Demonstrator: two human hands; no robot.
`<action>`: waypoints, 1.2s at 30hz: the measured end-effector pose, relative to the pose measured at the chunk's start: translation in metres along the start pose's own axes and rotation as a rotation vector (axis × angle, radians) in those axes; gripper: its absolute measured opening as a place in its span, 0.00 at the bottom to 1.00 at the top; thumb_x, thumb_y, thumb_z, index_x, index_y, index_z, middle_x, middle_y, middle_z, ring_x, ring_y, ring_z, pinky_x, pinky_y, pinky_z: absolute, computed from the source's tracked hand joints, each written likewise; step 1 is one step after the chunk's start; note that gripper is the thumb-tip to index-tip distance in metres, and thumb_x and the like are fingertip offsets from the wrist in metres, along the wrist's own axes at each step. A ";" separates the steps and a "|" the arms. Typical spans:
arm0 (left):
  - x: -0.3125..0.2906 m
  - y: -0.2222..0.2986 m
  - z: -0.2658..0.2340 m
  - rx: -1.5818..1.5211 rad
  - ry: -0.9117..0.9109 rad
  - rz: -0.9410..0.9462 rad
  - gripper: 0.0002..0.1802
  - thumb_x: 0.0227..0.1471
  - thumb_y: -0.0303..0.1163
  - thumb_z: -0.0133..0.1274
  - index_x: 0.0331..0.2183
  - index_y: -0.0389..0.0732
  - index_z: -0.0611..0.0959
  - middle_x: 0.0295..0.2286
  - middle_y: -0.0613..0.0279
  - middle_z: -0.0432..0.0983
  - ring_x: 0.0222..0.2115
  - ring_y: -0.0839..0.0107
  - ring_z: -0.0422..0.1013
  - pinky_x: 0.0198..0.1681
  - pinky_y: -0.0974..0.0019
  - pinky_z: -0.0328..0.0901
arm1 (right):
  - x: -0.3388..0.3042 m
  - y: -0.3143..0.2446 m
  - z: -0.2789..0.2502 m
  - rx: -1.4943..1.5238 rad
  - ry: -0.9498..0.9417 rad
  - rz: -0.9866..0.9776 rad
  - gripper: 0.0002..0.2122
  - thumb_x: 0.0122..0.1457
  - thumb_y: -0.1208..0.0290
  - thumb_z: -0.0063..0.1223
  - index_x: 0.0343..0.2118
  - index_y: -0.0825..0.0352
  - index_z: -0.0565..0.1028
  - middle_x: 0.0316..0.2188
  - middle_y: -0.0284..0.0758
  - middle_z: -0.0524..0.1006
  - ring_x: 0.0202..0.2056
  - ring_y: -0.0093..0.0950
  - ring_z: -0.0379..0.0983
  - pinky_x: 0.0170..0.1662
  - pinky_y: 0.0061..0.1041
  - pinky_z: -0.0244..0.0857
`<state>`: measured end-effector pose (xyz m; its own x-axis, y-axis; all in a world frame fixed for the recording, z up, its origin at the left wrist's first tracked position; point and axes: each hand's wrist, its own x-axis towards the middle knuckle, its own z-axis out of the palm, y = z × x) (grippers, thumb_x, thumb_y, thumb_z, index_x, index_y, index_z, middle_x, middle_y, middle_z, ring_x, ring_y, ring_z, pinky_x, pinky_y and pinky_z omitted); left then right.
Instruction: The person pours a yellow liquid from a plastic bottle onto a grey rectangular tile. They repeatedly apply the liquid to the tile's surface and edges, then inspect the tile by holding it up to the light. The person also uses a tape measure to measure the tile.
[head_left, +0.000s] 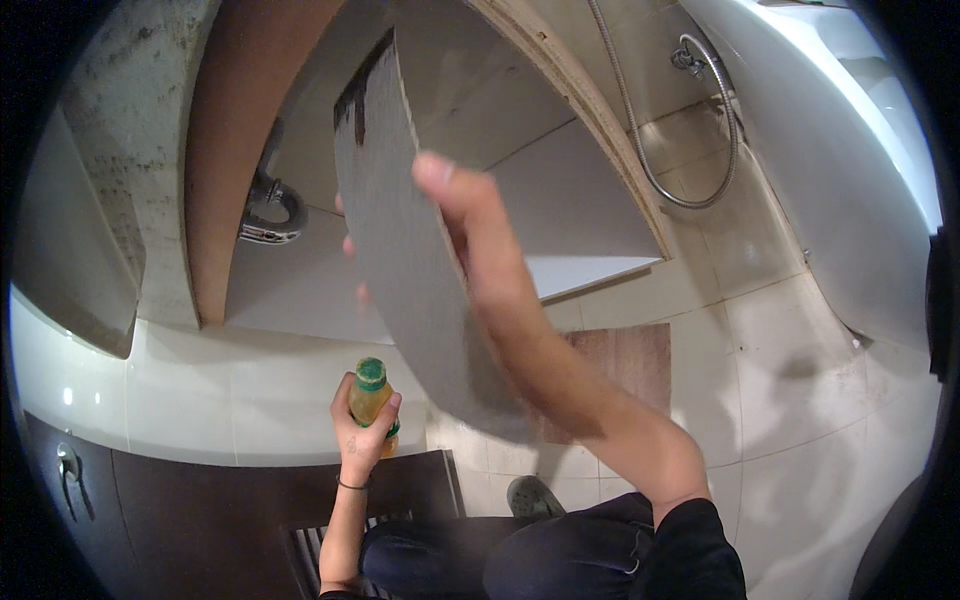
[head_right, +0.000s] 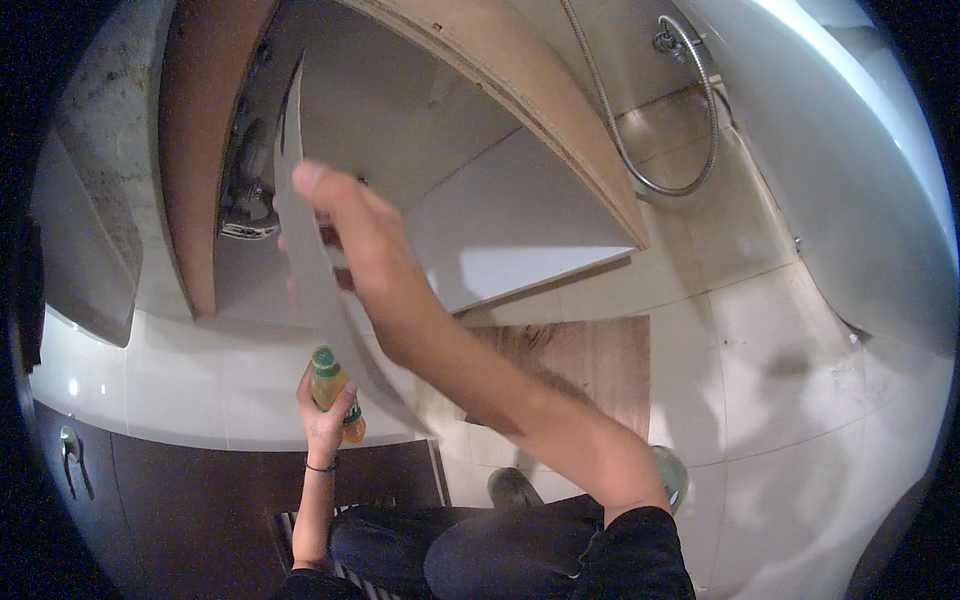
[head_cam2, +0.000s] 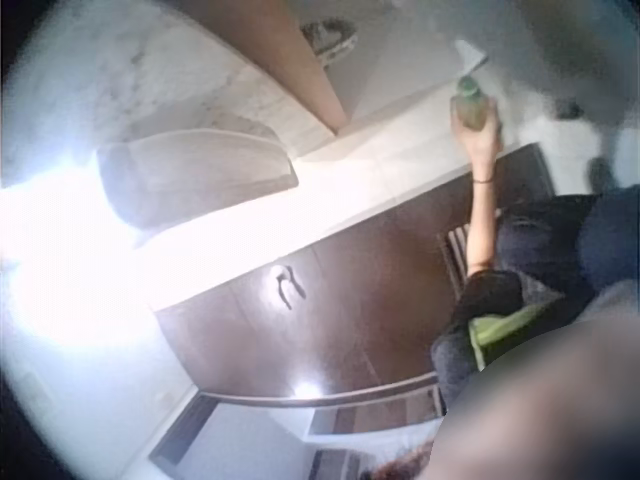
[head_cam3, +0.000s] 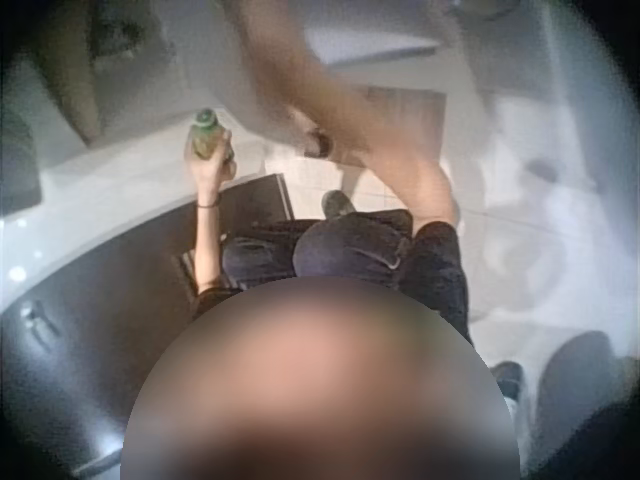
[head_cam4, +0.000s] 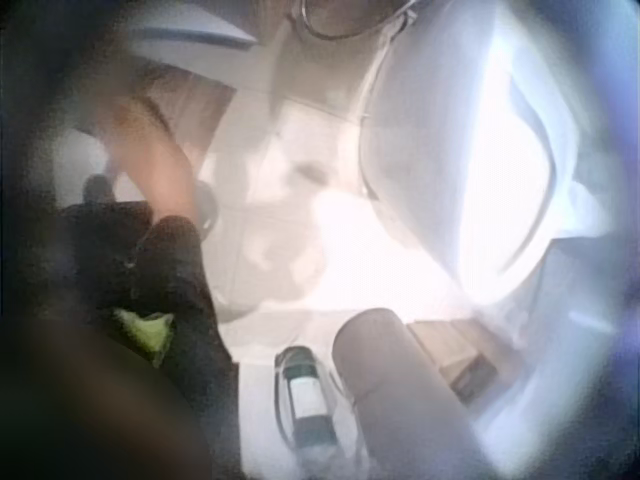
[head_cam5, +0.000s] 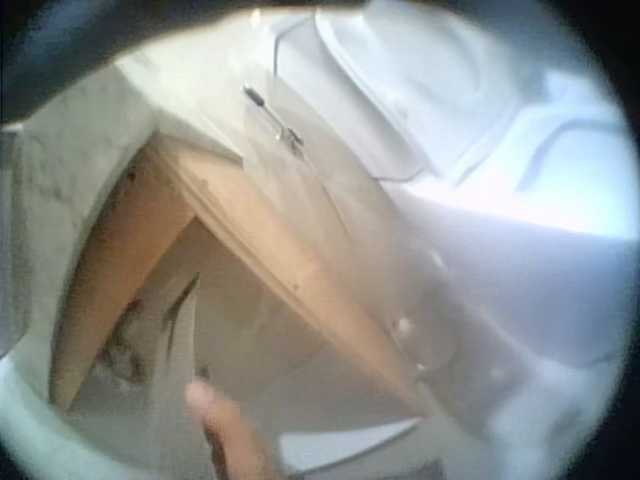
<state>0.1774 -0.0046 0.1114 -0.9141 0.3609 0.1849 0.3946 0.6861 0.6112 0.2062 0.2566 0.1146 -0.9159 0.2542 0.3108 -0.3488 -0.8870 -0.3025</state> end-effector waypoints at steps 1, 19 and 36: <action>0.000 0.002 0.000 0.012 -0.002 -0.001 0.16 0.43 0.32 0.64 0.29 0.39 0.72 0.24 0.67 0.69 0.25 0.77 0.67 0.31 0.72 0.64 | 0.008 -0.004 0.001 0.018 0.018 -0.033 0.33 0.57 0.40 0.39 0.50 0.70 0.71 0.41 0.40 0.74 0.37 0.28 0.72 0.43 0.31 0.69; 0.013 -0.108 -0.023 0.000 0.103 -0.025 0.16 0.46 0.36 0.64 0.30 0.37 0.75 0.24 0.66 0.71 0.26 0.77 0.67 0.32 0.69 0.65 | -0.087 0.055 -0.051 -0.299 -0.049 0.428 0.33 0.57 0.52 0.43 0.60 0.72 0.62 0.56 0.45 0.69 0.43 0.31 0.73 0.45 0.29 0.72; -0.088 -0.198 -0.025 0.010 0.657 -0.151 0.21 0.42 0.41 0.67 0.28 0.35 0.77 0.24 0.57 0.78 0.26 0.75 0.73 0.31 0.69 0.68 | -0.143 0.136 -0.141 -0.055 0.221 1.021 0.37 0.58 0.47 0.33 0.62 0.75 0.57 0.55 0.59 0.65 0.48 0.43 0.72 0.48 0.42 0.70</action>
<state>0.1776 -0.1879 -0.0061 -0.8250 -0.1964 0.5299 0.2562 0.7058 0.6604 0.2619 0.1541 -0.0977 -0.7944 -0.5363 -0.2851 0.6074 -0.7025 -0.3709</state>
